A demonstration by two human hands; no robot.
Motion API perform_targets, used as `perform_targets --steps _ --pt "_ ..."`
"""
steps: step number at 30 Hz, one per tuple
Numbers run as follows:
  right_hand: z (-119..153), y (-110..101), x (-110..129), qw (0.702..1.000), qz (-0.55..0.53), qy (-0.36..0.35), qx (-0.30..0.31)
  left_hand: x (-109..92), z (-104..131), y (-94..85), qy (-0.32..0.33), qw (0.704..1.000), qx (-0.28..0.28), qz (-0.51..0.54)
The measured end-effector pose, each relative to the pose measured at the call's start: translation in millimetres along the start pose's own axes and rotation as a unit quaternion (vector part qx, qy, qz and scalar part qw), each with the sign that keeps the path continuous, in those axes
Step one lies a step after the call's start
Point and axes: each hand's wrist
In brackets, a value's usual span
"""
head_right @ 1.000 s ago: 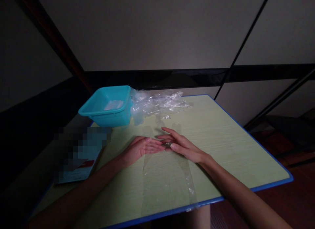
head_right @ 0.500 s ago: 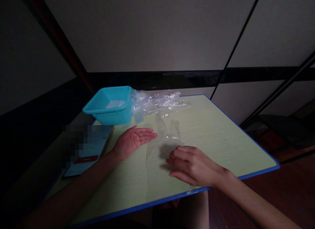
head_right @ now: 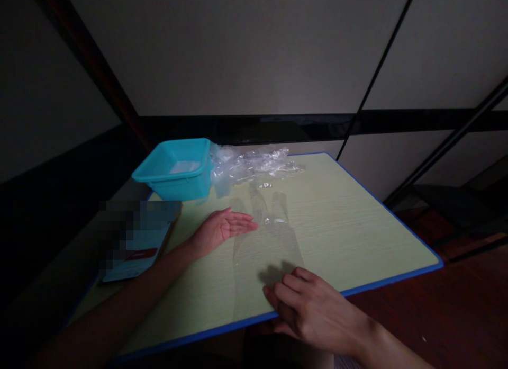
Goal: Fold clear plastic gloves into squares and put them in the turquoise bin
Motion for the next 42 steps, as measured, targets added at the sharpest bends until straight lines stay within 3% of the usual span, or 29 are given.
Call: perform_targets --steps 11,19,31,42 --pt "-2 4 8 0.996 -0.072 0.036 -0.031 2 2 0.7 -0.006 0.999 0.012 -0.047" --pt "-11 -8 4 0.998 -0.042 0.009 -0.034 1 3 1.1 -0.006 0.998 0.019 -0.053" --pt "-19 -20 -1 0.995 -0.095 0.021 -0.014 3 2 -0.2 -0.021 0.998 0.026 -0.057" --pt "-29 -48 -32 0.973 -0.217 0.068 0.046 2 2 1.2 -0.018 0.998 0.028 -0.058"
Point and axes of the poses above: each hand's wrist, its own z-axis away from the middle knuckle, its own y-axis out of the palm, x = y × z, and after that the axes turned 11 degrees about z, right-handed
